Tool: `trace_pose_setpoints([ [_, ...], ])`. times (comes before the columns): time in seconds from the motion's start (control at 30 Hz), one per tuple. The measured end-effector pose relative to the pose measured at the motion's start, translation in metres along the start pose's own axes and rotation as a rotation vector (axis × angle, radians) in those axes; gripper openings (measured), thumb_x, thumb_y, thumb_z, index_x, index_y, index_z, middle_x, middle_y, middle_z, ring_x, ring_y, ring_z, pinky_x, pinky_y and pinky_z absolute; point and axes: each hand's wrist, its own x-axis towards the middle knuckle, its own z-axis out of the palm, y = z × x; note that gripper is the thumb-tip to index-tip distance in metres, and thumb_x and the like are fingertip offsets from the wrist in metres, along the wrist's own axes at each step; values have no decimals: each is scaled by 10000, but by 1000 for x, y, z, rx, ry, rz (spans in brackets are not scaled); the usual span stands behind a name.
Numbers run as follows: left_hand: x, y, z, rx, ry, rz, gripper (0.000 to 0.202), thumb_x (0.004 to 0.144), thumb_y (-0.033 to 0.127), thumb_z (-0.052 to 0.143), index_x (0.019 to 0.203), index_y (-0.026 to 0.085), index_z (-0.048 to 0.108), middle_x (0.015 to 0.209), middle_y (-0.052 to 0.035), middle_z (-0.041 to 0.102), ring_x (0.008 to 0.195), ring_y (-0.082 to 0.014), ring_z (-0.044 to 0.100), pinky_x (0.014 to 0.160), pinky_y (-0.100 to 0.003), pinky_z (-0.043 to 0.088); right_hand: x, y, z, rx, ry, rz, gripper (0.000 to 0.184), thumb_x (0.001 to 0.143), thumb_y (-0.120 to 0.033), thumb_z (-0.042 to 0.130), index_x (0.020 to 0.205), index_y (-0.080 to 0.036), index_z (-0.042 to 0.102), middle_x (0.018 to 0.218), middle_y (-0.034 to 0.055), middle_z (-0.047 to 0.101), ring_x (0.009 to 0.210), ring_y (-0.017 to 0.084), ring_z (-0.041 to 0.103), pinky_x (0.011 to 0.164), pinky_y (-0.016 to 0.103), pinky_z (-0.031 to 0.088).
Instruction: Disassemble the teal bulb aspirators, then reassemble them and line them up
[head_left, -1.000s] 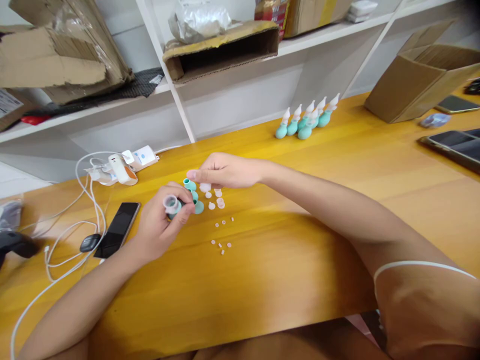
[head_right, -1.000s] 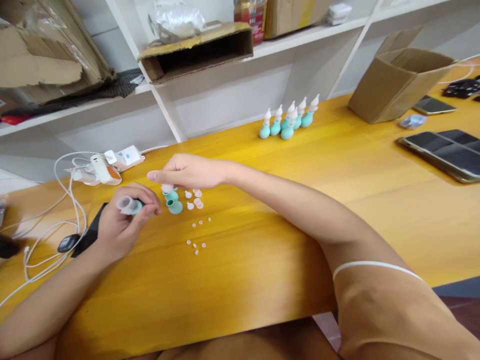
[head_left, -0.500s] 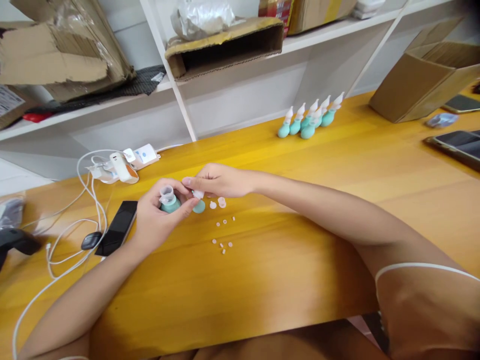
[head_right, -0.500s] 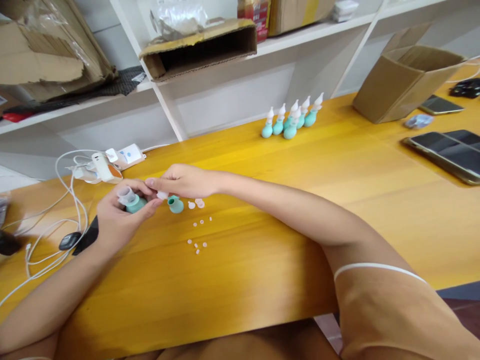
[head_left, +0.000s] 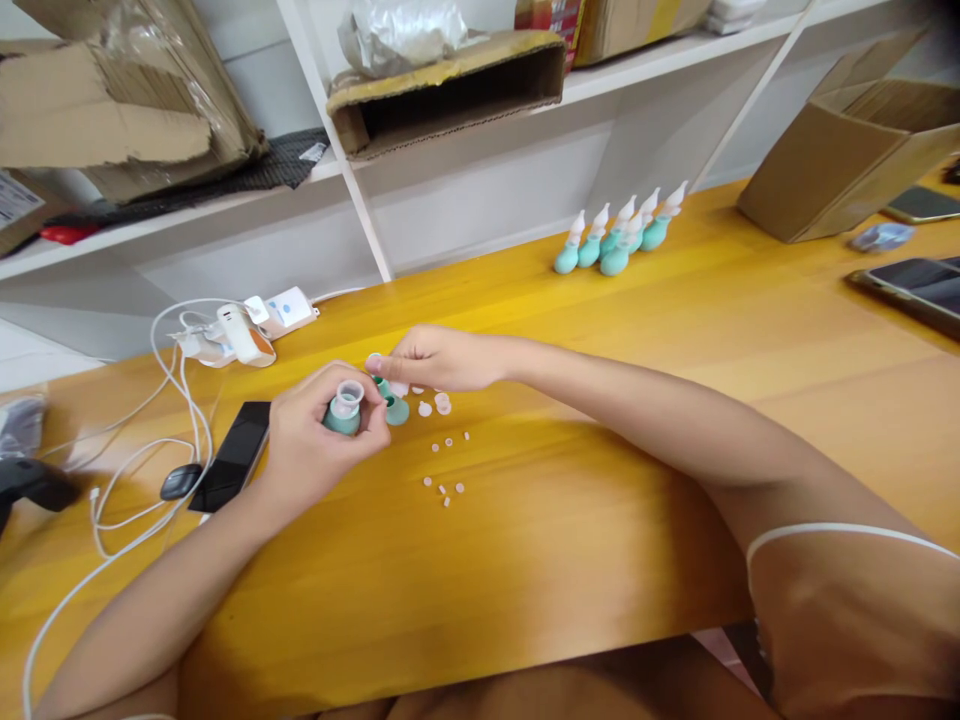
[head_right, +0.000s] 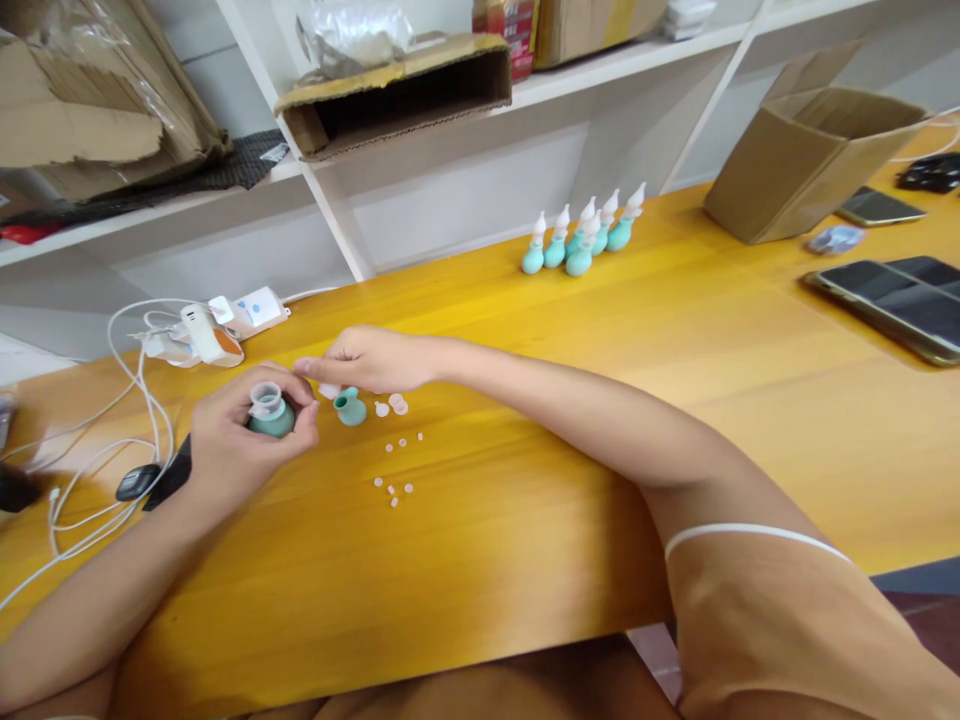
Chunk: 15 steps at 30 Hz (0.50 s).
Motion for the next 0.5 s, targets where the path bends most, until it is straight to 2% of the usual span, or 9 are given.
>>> trace_pose_setpoints([
  [0.07, 1, -3, -2, 58, -194, 35, 78, 869, 180, 702, 867, 236, 649, 799, 33, 703, 691, -148, 640, 699, -295, 500, 1, 3, -12, -224, 70, 9, 650, 1160, -584, 417, 652, -183, 482, 606, -48, 392, 598, 93, 339, 613, 255, 276],
  [0.17, -4, -10, 2, 155, -511, 116, 96, 878, 141, 621, 889, 235, 603, 830, 15, 690, 707, -163, 638, 678, -283, 471, 8, 14, -31, -622, 155, 147, 571, 1140, -482, 453, 684, -173, 601, 635, 8, 545, 641, 135, 425, 662, 318, 250],
  [0.23, -10, -15, 8, 236, -675, 129, 122, 880, 117, 599, 884, 236, 574, 867, -2, 691, 741, -185, 652, 690, -290, 464, 19, 27, -38, -789, 134, 263, 555, 1131, -485, 450, 782, -156, 728, 758, 86, 706, 709, 176, 542, 681, 336, 268],
  [0.3, -17, -19, 13, 292, -821, 107, 134, 905, 104, 589, 873, 233, 568, 883, -17, 700, 760, -202, 663, 694, -300, 459, 34, 40, -41, -879, 72, 350, 542, 1127, -480, 449, 946, -128, 819, 955, 166, 804, 826, 225, 649, 705, 337, 313],
  [0.37, -22, -20, 16, 297, -916, 87, 144, 935, 98, 578, 865, 225, 585, 887, -30, 714, 780, -217, 679, 704, -312, 466, 51, 53, -40, -934, -6, 410, 520, 1116, -459, 471, 1104, -97, 844, 1120, 224, 820, 940, 278, 710, 724, 343, 357],
  [0.5, -23, -16, 15, 223, -942, 79, 159, 974, 117, 568, 864, 213, 629, 871, -32, 721, 788, -225, 690, 721, -326, 481, 75, 71, -37, -936, -153, 505, 526, 1104, -468, 508, 1231, -79, 839, 1272, 261, 797, 1062, 344, 748, 750, 360, 426],
])
